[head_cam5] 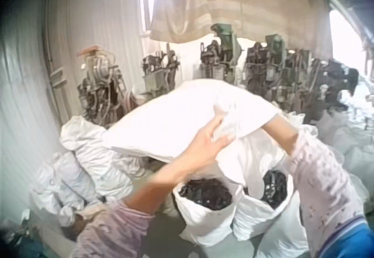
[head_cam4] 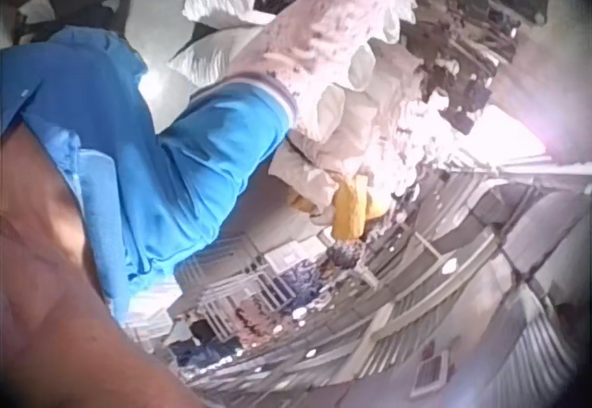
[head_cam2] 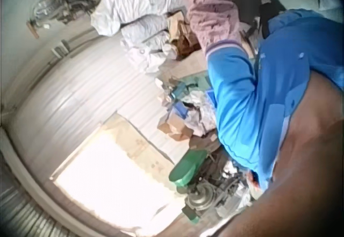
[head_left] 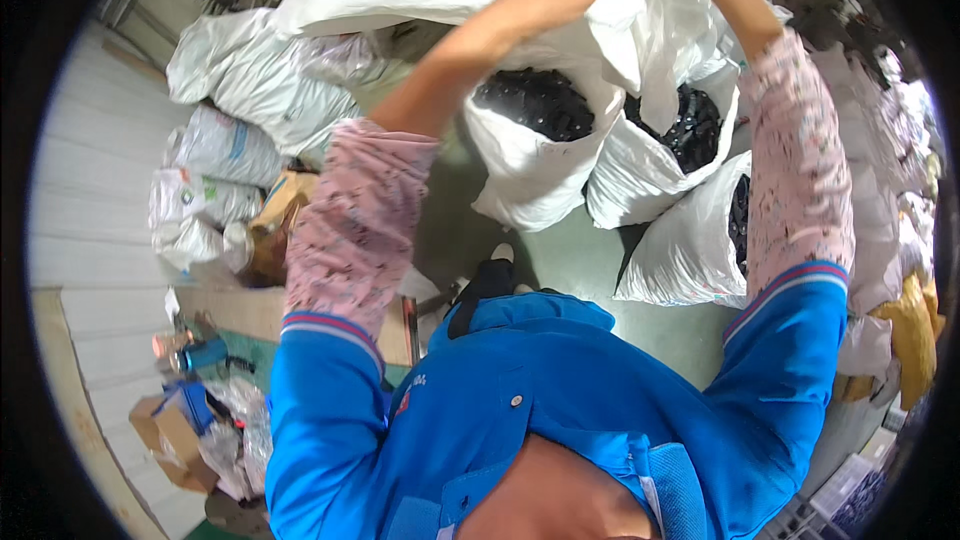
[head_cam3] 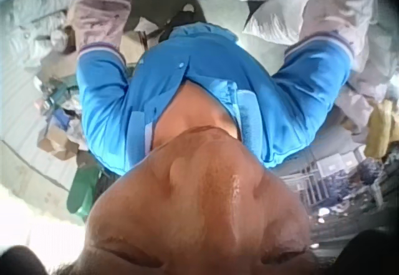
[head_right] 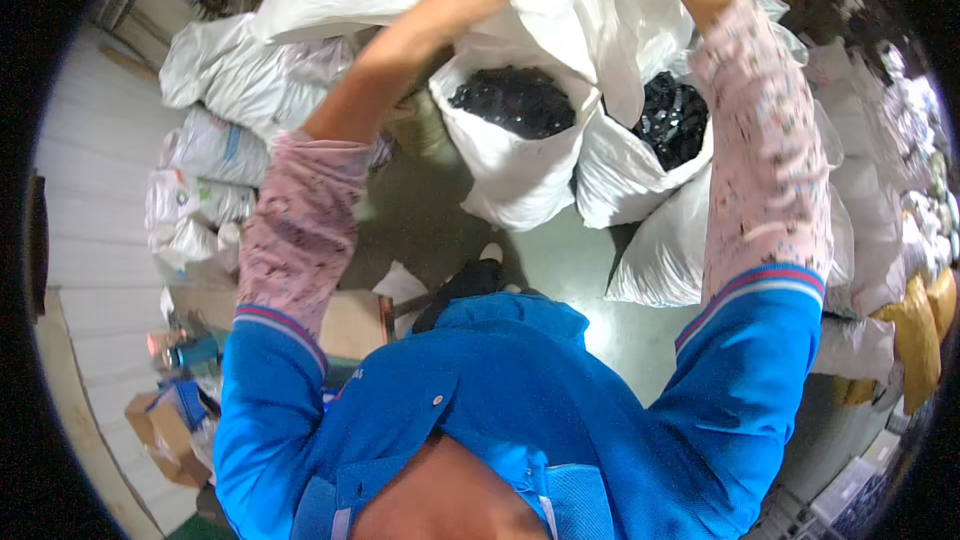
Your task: The person repeatedly picks small black plastic components from a blue bin, snaps them together by hand, and places the assembled pieces into a white sack. The person also handles a large white sack and a plastic bag, moving them aside to access the bin.
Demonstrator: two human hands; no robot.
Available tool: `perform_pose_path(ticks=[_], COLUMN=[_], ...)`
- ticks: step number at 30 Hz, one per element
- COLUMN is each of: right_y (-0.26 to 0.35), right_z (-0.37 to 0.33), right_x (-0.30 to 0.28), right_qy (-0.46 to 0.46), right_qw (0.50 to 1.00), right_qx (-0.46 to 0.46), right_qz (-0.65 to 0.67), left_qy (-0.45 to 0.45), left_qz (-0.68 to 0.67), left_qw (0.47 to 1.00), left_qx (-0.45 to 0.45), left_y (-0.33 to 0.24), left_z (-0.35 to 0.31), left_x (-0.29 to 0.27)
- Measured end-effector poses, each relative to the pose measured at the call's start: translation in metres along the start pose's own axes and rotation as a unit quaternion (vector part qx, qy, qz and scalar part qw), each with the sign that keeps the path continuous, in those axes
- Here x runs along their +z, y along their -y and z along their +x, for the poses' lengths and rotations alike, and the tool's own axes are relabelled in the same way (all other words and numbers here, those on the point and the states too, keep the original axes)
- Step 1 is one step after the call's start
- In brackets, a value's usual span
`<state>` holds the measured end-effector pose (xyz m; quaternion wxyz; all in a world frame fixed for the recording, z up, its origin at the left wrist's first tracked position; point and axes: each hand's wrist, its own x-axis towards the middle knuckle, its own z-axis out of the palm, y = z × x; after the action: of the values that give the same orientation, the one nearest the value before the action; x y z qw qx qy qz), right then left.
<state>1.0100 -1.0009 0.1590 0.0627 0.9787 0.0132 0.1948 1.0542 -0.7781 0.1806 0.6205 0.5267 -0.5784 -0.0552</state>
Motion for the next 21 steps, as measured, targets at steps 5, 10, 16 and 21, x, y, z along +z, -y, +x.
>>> perform_pose_path(ticks=[5, 10, 16, 21], right_y=[-0.057, 0.047, 0.126, 0.235], right_z=[-0.123, -0.203, -0.201, -0.145], right_x=[0.025, -0.027, 0.050, 0.107], right_qy=[0.121, 0.191, 0.129, 0.129], right_qw=[0.991, 0.954, 0.915, 0.819], right_qx=[0.039, 0.163, 0.054, -0.239], right_qz=[-0.051, 0.165, 0.377, 0.505], left_qy=[-0.038, 0.067, -0.019, -0.355], left_qz=[-0.089, -0.071, -0.226, -0.086], left_qw=[0.954, 0.941, 0.829, 0.742], left_qx=[-0.283, -0.323, -0.512, -0.562], left_y=[0.096, 0.144, 0.126, 0.033], left_z=[-0.060, -0.151, -0.302, -0.415], left_x=[0.061, 0.089, 0.069, 0.087])
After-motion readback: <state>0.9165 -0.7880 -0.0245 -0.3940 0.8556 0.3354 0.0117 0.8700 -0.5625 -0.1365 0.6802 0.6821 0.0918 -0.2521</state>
